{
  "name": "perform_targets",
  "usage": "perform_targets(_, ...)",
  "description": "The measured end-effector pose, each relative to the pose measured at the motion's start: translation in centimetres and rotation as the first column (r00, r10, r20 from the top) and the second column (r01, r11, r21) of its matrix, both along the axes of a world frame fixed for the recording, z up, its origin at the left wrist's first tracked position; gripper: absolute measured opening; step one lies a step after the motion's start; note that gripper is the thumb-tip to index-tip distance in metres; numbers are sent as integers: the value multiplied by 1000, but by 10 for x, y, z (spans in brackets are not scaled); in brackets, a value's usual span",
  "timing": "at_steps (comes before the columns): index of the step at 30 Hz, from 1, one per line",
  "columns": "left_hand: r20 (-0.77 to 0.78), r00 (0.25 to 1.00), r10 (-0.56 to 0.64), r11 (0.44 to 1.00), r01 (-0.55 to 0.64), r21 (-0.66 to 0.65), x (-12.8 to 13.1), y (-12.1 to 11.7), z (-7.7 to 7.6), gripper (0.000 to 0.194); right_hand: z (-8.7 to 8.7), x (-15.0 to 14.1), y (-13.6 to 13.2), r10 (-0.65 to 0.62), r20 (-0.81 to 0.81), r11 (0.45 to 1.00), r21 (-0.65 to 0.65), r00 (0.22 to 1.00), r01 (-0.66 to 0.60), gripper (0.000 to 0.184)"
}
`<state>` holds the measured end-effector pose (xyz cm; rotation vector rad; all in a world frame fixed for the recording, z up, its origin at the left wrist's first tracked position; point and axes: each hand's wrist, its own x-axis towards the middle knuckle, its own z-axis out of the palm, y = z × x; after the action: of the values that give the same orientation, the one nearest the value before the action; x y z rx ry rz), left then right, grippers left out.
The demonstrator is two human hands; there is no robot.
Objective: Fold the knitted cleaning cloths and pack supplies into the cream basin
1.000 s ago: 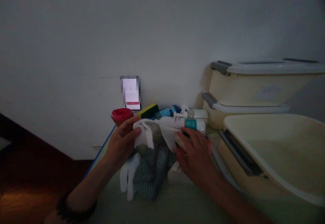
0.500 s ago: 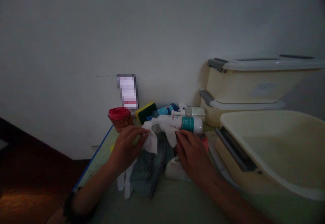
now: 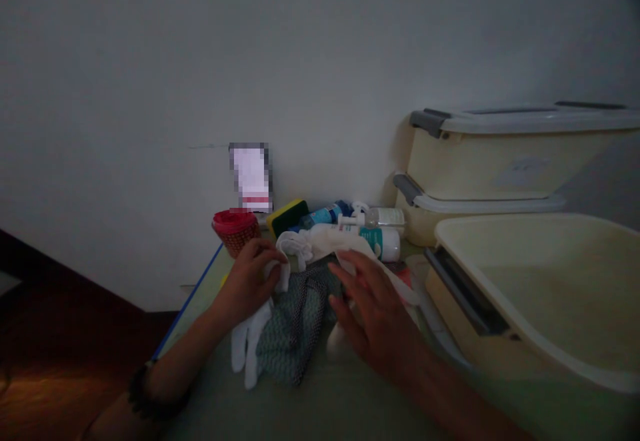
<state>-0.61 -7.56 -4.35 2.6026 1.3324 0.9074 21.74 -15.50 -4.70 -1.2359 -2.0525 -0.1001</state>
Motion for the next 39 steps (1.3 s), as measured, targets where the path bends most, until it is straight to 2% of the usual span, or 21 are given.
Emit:
perform_targets(2, -21, 995, -98, 995, 98, -4, 2, -6, 6, 15, -1, -1, -1, 44, 25, 993, -111, 999, -41, 34)
perform_targets(5, -109, 950, -291, 953, 278, -123, 7, -16, 15, 16, -6, -2, -2, -9, 90, 955, -296, 996, 35, 36)
perform_targets(8, -153, 915, -374, 913, 335, -232, 11, -20, 16, 33, -11, -1, -1, -69, 135, 918, -378, 988, 116, 45)
perform_targets(10, -154, 925, -346, 919, 302, -254, 13, -19, 14, 42, -12, 0, -1, -86, 142, 909, -395, 986, 136, 48)
perform_targets(14, -106, 944, -311, 922, 273, -274, 14, -14, 7, 19, -9, 0, 0, -85, 125, 905, -405, 988, 129, 46)
perform_targets(16, 4, 958, -287, 914, 275, -297, 15, -14, 8, 14, -8, 0, 1, -86, 102, 908, -401, 991, 120, 43)
perform_targets(18, 213, 961, -177, 916, 240, -321, 16, -16, 13, 8, -7, 0, 1, -83, 65, 914, -392, 994, 102, 40)
perform_targets(19, 349, 933, -90, 916, 215, -339, 18, -18, 17, 5, -7, 0, 2, -79, 37, 919, -384, 996, 88, 38)
perform_targets(20, 487, 873, 8, 913, 192, -360, 19, -20, 21, 3, -6, 1, 2, -74, 0, 925, -373, 997, 68, 37)
perform_targets(22, 715, 677, 173, 891, 203, -407, 21, -24, 29, 10, -3, 1, 2, -50, -107, 937, -348, 993, 9, 35)
perform_targets(24, 839, 475, 266, 851, 294, -436, 23, -26, 34, 22, 1, 1, 1, -8, -229, 944, -322, 974, -68, 35)
perform_targets(26, 874, 358, 328, 797, 392, -459, 25, -27, 35, 31, 4, 1, -1, 59, -312, 938, -307, 948, -160, 35)
perform_targets(28, 873, 330, 358, 737, 474, -482, 28, -29, 31, 34, 3, -1, -2, 119, -331, 921, -315, 936, -229, 38)
perform_targets(30, 871, 354, 341, 685, 541, -488, 31, -31, 26, 34, -1, -3, -3, 141, -320, 910, -329, 937, -250, 38)
perform_targets(32, 880, 379, 286, 655, 593, -468, 32, -33, 22, 34, -5, -5, -2, 138, -329, 920, -307, 934, -244, 34)
perform_targets(36, 878, 391, 276, 651, 596, -470, 31, -33, 19, 38, -1, -2, -2, 137, -398, 970, -133, 907, -205, 41)
perform_targets(39, 871, 338, 357, 663, 566, -491, 28, -30, 21, 38, 11, 5, -3, 63, -440, 998, 51, 896, -45, 46)
